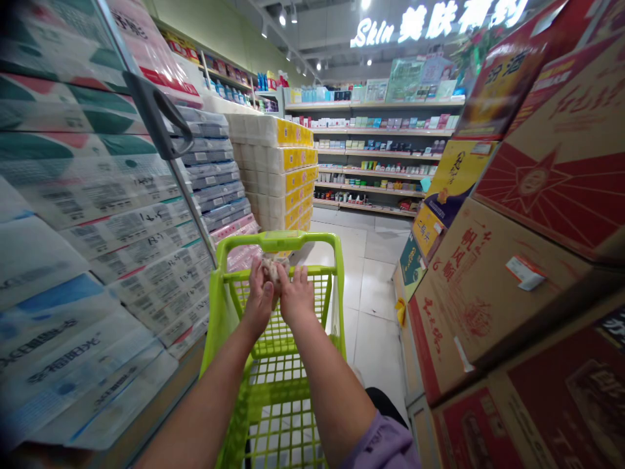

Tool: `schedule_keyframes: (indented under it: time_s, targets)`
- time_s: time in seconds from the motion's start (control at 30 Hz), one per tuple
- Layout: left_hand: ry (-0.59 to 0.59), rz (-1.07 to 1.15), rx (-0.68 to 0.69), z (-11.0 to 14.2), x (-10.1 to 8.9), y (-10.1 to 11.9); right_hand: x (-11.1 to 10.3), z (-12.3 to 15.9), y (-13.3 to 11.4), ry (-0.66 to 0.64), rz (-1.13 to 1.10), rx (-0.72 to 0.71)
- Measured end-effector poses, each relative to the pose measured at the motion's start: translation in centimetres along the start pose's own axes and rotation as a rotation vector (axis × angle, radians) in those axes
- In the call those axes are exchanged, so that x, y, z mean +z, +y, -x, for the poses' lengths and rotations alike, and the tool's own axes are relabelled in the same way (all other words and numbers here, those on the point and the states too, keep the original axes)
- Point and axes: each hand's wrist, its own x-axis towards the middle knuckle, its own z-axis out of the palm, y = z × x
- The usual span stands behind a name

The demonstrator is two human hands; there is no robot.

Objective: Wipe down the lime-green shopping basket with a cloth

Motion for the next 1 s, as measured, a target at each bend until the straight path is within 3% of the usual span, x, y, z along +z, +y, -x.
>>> schedule_keyframes:
  time_s: [0.1,0.23,0.33,0.5,0.57,0.7,0.9,1.0]
  targets:
    - [0.044,-0.17,0.0,-0.2,-0.9,-0.4,-0.1,-0.3,0.3,0.022,-0.018,0.031]
    - [-0.098,-0.427,-0.135,-0.2,-1.1,-0.7,0.3,-0.4,0.5,0.045,-0.058,0.054]
    - [-0.182,-0.512,-0.137,0.1,-0.5,-0.5,0.8,-0.1,0.2,0.083,-0.054,0.079]
    - [-0.142,-0.52,-0.073,0.4,-0.1,-0.9,1.1,0.2,-0.4,0.092,-0.037,-0.181]
    - [-0.094,-0.491,-0.057,0.3,-0.2,-1.5,1.1,0.0,-0.3,0.08,-0.044,-0.221]
    - [-0.025,-0.499,-0.038,0.2,-0.4,-2.2,0.9,-0.9,0.7,0.151,-0.071,-0.131]
    - [-0.032,-0.618,-0.069,0.4,-0.7,-1.9,0.3,-1.7,3.1,0.271,-0.101,0.206]
    - [-0.041,-0.64,-0.067,0.4,-0.8,-1.7,0.5,-1.5,3.2,0.292,-0.109,0.197]
